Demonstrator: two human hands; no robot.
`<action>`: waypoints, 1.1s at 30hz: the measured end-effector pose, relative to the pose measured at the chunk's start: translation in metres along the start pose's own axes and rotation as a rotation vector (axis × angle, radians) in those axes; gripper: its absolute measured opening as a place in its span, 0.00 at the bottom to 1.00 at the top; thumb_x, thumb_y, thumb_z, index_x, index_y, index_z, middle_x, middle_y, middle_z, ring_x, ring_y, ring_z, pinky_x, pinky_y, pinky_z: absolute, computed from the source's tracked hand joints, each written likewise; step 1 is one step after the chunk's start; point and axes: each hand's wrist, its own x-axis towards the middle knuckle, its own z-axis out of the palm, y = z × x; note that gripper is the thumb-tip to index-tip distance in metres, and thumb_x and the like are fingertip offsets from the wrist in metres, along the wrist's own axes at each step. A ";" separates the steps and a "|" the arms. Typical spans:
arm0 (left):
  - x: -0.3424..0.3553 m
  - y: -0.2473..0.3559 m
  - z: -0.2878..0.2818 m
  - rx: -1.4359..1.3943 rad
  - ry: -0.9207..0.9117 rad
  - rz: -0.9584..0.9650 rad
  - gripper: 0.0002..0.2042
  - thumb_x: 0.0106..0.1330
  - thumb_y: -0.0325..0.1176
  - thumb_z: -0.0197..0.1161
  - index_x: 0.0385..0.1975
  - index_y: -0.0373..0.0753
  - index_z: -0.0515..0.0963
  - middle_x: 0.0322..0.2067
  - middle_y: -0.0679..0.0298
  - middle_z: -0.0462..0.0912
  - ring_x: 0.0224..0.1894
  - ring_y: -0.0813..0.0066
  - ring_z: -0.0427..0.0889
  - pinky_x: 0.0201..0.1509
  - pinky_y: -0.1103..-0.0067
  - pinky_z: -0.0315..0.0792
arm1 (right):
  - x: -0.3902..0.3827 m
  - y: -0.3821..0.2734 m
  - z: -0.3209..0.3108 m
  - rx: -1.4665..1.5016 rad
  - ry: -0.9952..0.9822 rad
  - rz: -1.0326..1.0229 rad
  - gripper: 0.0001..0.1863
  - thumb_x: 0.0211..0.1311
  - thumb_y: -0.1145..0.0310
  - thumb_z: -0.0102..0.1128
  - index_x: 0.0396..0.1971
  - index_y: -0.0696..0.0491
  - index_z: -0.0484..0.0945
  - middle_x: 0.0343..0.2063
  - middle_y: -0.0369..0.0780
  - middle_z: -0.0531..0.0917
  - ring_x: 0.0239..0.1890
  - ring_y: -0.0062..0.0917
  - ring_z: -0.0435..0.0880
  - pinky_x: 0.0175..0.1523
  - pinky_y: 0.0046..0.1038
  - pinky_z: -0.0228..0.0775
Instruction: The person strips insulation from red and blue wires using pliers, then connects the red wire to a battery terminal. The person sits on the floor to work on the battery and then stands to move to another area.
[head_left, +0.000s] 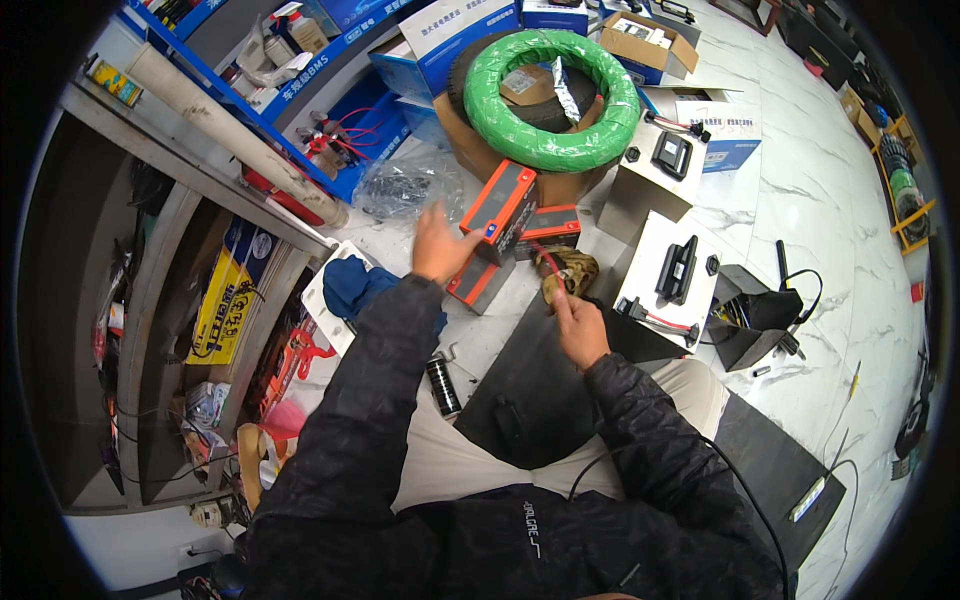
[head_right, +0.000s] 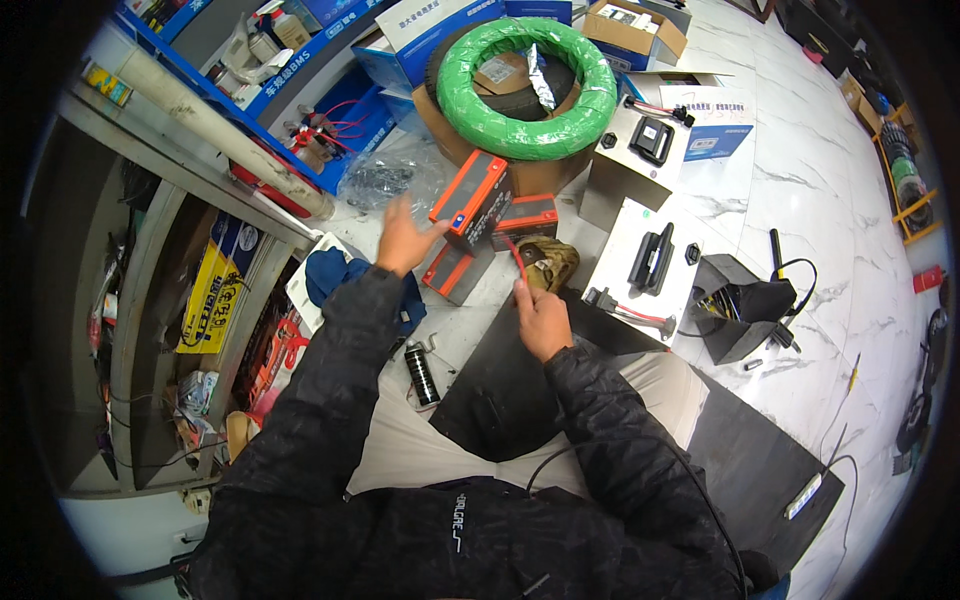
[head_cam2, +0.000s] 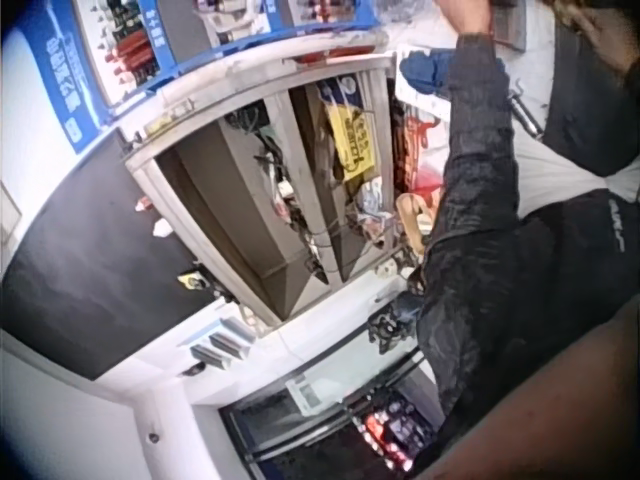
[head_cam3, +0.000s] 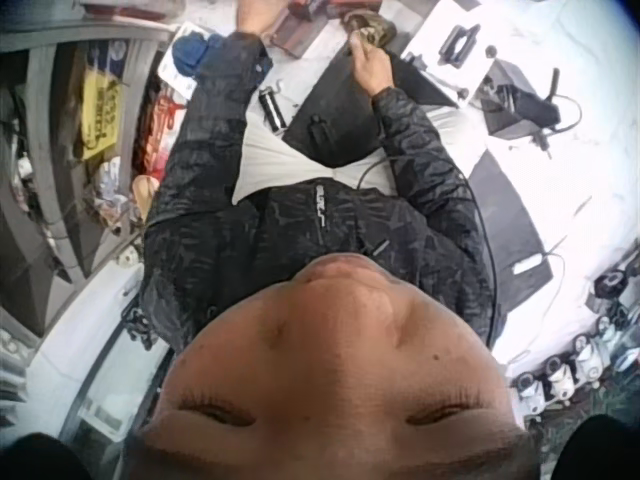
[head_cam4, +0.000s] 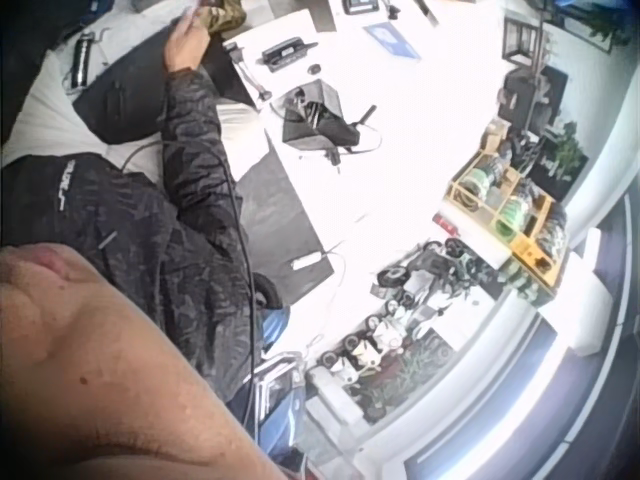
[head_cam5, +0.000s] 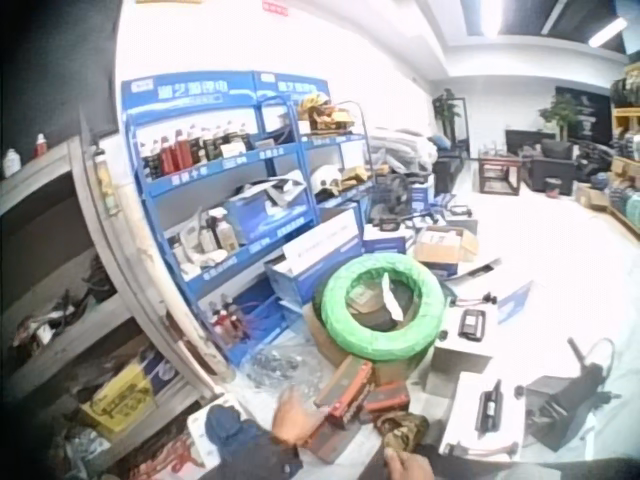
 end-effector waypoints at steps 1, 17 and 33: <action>0.016 0.016 0.010 0.031 -0.129 -0.101 0.50 0.53 0.55 0.77 0.68 0.25 0.62 0.68 0.37 0.65 0.71 0.43 0.64 0.74 0.62 0.61 | 0.003 -0.001 -0.002 0.046 0.074 -0.015 0.26 0.78 0.52 0.51 0.31 0.62 0.82 0.22 0.53 0.80 0.29 0.45 0.83 0.39 0.37 0.73; 0.094 0.058 0.064 0.223 -0.530 -0.097 0.44 0.42 0.48 0.83 0.52 0.19 0.71 0.49 0.40 0.83 0.50 0.52 0.86 0.55 0.67 0.78 | -0.023 -0.011 -0.063 0.069 0.230 0.023 0.26 0.78 0.52 0.50 0.34 0.61 0.84 0.23 0.52 0.82 0.29 0.47 0.84 0.38 0.39 0.74; -0.105 0.099 0.084 0.282 -0.898 0.190 0.36 0.42 0.49 0.80 0.48 0.32 0.73 0.43 0.45 0.86 0.47 0.43 0.85 0.52 0.60 0.79 | -0.019 -0.017 -0.062 0.250 0.310 0.001 0.22 0.77 0.55 0.54 0.35 0.61 0.85 0.23 0.47 0.84 0.25 0.33 0.83 0.36 0.33 0.73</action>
